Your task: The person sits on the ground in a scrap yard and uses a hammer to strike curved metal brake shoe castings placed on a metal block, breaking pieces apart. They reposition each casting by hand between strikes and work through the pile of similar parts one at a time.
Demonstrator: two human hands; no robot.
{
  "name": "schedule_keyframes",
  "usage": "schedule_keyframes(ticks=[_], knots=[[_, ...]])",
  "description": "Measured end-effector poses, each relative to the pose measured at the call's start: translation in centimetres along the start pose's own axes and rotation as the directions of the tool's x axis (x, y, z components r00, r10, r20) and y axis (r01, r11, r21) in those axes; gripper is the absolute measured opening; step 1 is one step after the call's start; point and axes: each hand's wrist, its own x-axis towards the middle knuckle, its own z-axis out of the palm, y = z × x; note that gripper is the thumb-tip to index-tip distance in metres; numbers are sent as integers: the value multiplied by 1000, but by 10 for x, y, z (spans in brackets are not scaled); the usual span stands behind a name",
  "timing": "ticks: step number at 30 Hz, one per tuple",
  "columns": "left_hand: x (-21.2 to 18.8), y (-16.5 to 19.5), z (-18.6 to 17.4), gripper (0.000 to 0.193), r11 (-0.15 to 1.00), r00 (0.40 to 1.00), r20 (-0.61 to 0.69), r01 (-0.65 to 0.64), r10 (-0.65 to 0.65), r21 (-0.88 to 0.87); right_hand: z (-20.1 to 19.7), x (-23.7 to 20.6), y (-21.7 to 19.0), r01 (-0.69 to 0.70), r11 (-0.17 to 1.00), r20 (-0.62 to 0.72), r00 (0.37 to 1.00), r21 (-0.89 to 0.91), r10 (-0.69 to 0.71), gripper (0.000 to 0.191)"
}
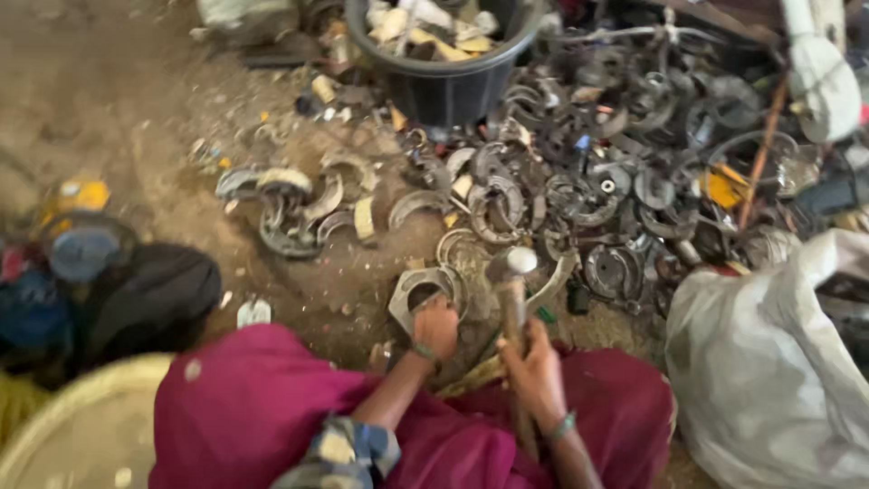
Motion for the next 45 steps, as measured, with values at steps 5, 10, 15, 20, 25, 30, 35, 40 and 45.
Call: schedule_keyframes(ticks=[5,10,15,20,25,30,35,40,45], knots=[[-3,0,2,9,1000,937,-349,13,-21,-26,-49,-29,-80,297,946,-191,944,126,-271,49],[2,-5,3,11,994,958,-282,24,-53,-105,-18,-7,-12,158,983,-48,985,-93,-163,49],[7,0,0,14,993,949,-299,82,-104,-85,35,15,68,490,815,104,869,-310,-484,65],[3,-8,-6,24,995,991,-92,97,-96,-3,8,-10,20,-63,996,46,997,-58,66,52],[0,-14,-1,21,999,976,-214,25,-33,-39,-39,-34,-61,197,980,-188,964,30,-188,49],[3,-11,-2,18,994,985,-141,93,-101,-64,-31,-20,-42,158,987,-116,981,-5,-157,52],[5,-13,-7,18,1000,986,-164,14,-11,19,23,8,30,175,946,179,975,-272,-129,57],[5,-10,0,8,1000,942,-336,-3,-6,-26,8,-9,35,-191,975,161,965,-113,208,58],[1,-10,-1,14,999,970,-243,-6,-7,-54,-32,-26,-35,57,973,-67,997,223,-43,38]])
